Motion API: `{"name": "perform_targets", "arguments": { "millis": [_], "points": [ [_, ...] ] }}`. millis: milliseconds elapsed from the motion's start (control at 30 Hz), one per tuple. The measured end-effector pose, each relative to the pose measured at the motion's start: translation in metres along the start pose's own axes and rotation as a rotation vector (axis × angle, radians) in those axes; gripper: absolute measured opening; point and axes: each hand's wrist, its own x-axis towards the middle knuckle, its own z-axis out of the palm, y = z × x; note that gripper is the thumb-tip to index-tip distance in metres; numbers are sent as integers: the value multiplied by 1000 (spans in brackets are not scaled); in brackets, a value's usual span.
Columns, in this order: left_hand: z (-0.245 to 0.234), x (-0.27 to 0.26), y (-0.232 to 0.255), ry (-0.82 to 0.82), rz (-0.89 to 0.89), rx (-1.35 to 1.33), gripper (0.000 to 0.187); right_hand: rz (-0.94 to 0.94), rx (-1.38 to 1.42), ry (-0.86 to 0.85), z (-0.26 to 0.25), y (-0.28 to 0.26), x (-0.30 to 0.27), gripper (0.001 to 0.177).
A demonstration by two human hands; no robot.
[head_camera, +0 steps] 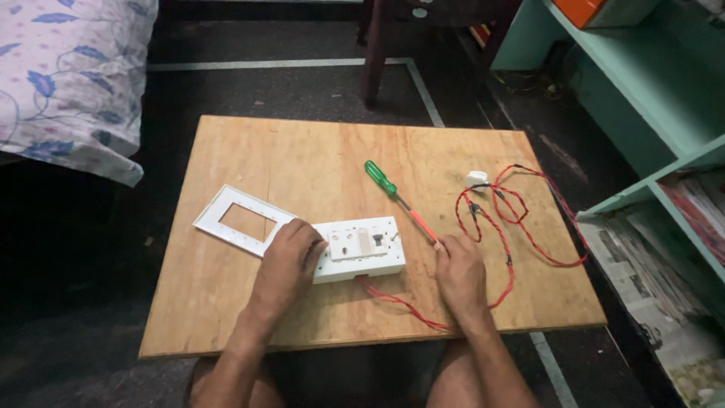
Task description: The person uses a screwdriver to tighten screws on a white electrical socket box, then disassembles it to reveal internal wiring. They manipulate the wires and components, then reassemble the box and continue tightening connections.
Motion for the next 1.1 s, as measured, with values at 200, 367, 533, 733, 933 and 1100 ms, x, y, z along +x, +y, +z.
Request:
{"name": "perform_targets", "arguments": {
  "millis": [200,367,533,733,933,1100],
  "points": [
    [-13,-5,-10,-172,62,-75,89,-463,244,-106,-25,-35,1,54],
    [-12,-10,-15,-313,-49,-229,73,-296,618,-459,-19,-61,2,61],
    [-4,-3,-14,-295,-279,-348,58,-120,648,-504,-18,-59,19,56],
    [5,28,-24,-525,-822,-671,66,-137,555,-565,-3,-28,45,45],
    [17,31,-33,-736,-1091,-728,75,178,660,-573,5,-32,44,59],
    [24,30,-30,-791,-1075,-693,81,357,774,-621,-8,-55,35,62]
  ]
}}
